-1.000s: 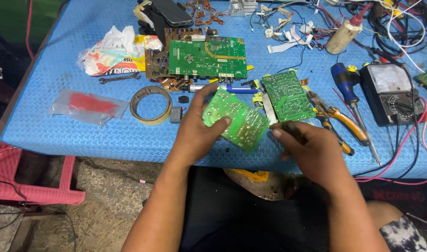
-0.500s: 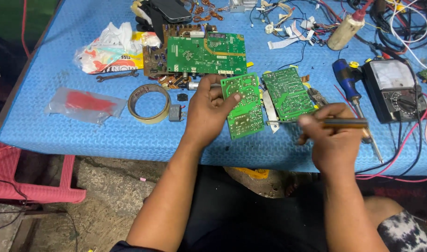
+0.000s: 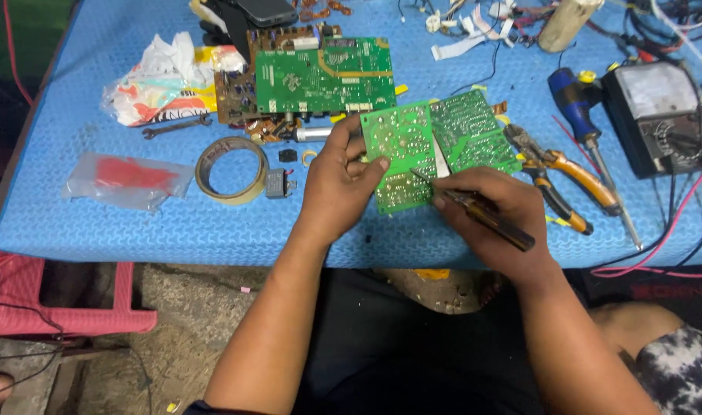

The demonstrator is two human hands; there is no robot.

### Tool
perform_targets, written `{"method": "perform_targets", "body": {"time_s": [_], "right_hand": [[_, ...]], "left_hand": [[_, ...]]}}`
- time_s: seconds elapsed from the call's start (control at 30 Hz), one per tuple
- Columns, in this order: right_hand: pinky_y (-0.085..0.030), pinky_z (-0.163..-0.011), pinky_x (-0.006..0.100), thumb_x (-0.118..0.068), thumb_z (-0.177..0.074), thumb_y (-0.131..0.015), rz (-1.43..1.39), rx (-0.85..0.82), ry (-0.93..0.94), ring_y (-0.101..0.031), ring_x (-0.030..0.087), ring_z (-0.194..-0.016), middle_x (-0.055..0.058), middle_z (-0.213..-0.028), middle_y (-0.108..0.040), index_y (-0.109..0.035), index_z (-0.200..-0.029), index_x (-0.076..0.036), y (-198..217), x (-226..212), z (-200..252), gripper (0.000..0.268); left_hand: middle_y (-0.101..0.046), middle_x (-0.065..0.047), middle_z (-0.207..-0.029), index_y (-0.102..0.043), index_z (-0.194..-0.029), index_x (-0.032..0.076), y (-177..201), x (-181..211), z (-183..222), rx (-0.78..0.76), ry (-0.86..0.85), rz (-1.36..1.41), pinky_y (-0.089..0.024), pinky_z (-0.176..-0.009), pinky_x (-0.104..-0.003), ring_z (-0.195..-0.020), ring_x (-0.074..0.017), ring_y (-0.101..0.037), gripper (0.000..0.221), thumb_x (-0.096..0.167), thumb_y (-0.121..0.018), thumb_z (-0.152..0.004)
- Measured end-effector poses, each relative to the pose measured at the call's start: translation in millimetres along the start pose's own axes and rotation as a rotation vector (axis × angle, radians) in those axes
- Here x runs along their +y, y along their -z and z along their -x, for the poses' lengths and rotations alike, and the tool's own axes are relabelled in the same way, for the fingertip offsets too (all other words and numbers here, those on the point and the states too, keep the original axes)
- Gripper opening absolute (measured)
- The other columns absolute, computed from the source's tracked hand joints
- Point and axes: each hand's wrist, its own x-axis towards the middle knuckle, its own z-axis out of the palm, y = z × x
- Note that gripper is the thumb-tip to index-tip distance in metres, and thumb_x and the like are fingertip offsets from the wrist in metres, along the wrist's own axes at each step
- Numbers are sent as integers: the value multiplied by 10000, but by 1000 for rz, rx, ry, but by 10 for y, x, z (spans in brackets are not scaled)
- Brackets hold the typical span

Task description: Scraping the solder mask from a printed circuit board to expose traces for repair or testing.

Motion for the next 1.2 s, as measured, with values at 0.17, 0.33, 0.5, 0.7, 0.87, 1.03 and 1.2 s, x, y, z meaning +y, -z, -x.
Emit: {"method": "perform_targets", "body": {"time_s": [0.17, 0.33, 0.5, 0.7, 0.87, 1.03, 1.2], "right_hand": [[-600, -801, 388, 15, -849, -862, -4, -49, 63, -764, 320, -855, 170, -939, -765, -788, -956, -4, -10, -23, -81, 131], [-594, -740, 339, 10, -885, -837, -52, 21, -137, -712, 184, -796, 166, -948, -767, -749, -993, -2, -60, -17, -33, 139], [-593, -710, 345, -10, -941, -798, 41, 49, -81, -756, 301, -831, 187, -946, -757, -753, -1071, -7, -16, 150, 74, 138], [-586, -746, 305, -5, -907, -840, 81, 111, -3, -744, 234, -820, 131, -946, -760, -766, -994, -36, -47, 173, 100, 118], [-604, -707, 353, -86, -874, -859, 158, 53, -31, -750, 291, -795, 85, -972, -774, -772, -1002, -115, -80, 110, 107, 157], [-608, -704, 388, -32, -932, -821, 162, 120, -9, -722, 292, -743, 135, -970, -771, -759, -1019, -74, -148, -21, 100, 115], [-610, -679, 410, -10, -947, -794, 181, 97, -26, -733, 330, -781, 163, -984, -775, -747, -1046, -60, -204, -49, 76, 120]], "left_hand": [[-679, -243, -1341, -359, -1562, 24, -23, 69, 10, -30, 10, -6, -641, -883, -470, -1062, -321, -764, 636, 111, -631, -994], [-690, -238, -1318, -377, -1546, 0, -50, 109, -3, -27, -13, -28, -659, -797, -434, -981, -308, -787, 628, 97, -634, -982], [-713, -210, -1278, -393, -1530, 10, 16, -109, -41, -21, -26, 4, -664, -778, -415, -936, -273, -789, 663, 62, -681, -935], [-681, -242, -1277, -372, -1500, -13, 47, -86, -13, 10, -44, 50, -642, -755, -386, -944, -269, -755, 611, 10, -618, -942], [-684, -234, -1260, -406, -1443, -7, 5, -96, -21, 35, -46, 66, -645, -730, -382, -921, -258, -755, 576, -12, -623, -909], [-714, -259, -1159, -416, -1366, 1, -17, -96, -34, 58, -24, 63, -657, -708, -413, -972, -338, -770, 547, -27, -631, -864], [-720, -279, -1134, -404, -1356, 9, -14, -112, -26, 49, -22, 52, -659, -715, -424, -996, -349, -761, 539, -26, -638, -872]]}}
